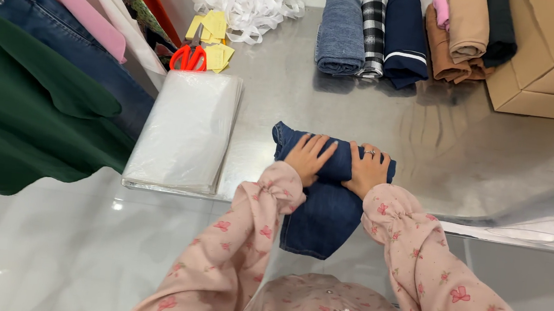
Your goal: The person takes a brown patterned top and a pair of blue jeans from a clothing rack. They fold each item neatly on a metal table and place them in a stack with other folded clothes.
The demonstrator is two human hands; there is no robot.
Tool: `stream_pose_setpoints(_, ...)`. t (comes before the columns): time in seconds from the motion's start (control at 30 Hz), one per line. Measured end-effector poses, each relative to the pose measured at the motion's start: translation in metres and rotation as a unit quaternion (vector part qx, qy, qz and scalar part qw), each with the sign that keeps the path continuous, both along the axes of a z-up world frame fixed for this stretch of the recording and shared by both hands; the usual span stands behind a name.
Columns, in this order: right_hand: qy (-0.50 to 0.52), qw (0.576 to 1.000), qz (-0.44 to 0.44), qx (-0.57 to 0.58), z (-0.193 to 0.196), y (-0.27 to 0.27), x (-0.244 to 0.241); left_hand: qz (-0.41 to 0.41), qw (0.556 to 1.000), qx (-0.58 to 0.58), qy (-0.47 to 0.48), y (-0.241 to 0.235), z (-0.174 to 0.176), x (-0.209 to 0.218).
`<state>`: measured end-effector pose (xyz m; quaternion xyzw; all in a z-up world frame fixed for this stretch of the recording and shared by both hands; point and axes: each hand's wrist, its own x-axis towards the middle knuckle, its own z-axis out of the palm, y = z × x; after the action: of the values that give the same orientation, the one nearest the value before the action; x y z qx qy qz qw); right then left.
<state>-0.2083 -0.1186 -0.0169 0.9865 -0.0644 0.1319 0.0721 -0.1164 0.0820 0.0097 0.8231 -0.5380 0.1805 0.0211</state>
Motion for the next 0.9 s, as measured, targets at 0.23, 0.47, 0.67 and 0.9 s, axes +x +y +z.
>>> stream_pose_setpoints(0.23,-0.169,0.981,0.014,-0.093,0.004,0.020,-0.005,0.053,0.997,0.057,0.001,0.017,-0.015,0.027)
stream_pose_setpoints(0.47,-0.079,0.996,-0.037,-0.004,-0.010,0.009,0.012,0.284,0.878,-0.316,0.220,0.036,-0.083,-0.023)
stream_pose_setpoints(0.67,-0.053,0.996,-0.064,0.014,-0.004,0.015,0.013,0.389,0.764,-0.124,0.499,0.031,-0.095,-0.015)
stream_pose_setpoints(0.9,-0.218,0.965,0.000,-0.144,-0.002,0.012,0.022,0.357,0.674,-0.181,0.621,0.034,-0.101,-0.026)
